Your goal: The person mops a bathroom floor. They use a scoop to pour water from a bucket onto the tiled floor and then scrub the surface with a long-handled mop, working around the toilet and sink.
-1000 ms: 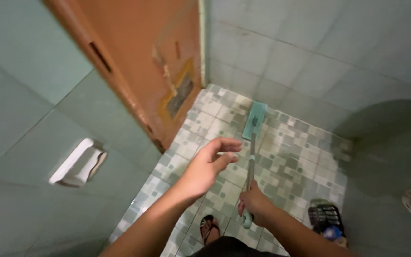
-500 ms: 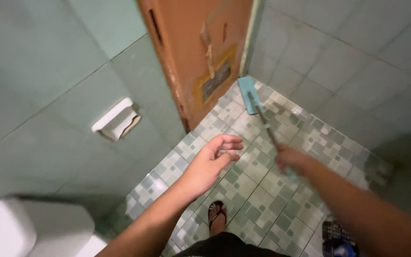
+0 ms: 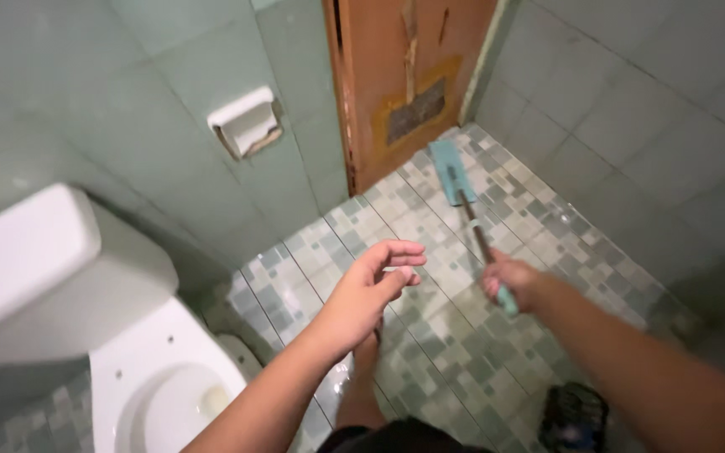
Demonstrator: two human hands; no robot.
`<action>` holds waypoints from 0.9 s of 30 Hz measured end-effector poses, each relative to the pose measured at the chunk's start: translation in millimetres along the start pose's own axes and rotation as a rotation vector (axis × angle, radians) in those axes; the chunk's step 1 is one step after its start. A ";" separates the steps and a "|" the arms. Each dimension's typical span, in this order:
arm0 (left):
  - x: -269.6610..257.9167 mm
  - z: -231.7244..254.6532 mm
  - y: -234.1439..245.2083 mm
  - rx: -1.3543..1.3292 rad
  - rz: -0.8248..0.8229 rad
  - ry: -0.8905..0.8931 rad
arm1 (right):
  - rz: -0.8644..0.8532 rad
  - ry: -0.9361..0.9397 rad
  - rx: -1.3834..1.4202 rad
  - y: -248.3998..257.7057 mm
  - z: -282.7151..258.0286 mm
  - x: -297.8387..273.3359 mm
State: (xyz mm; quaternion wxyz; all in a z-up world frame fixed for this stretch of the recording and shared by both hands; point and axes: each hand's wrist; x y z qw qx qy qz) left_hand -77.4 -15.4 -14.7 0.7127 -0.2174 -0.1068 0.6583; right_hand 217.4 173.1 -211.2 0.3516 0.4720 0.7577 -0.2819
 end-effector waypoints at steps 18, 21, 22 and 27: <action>-178.8 -22.6 -32.0 -0.011 0.109 0.005 | -0.049 0.321 -0.018 19.3 181.4 -61.9; -206.7 -24.0 -21.2 -0.049 0.121 -0.006 | 0.057 -0.040 0.178 46.7 132.7 -10.1; -216.8 -23.3 -16.3 -0.031 0.111 -0.008 | 0.067 -0.014 0.075 43.5 122.9 -2.8; -267.8 -15.5 5.2 -0.004 0.109 -0.023 | 0.132 0.000 -0.051 -30.4 161.4 -33.3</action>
Point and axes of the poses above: each hand's wrist, its own x-axis towards the middle knuckle, its own y-axis out of the back of the hand, z = x × y, and after that the axes turned 15 degrees about -x, right-handed
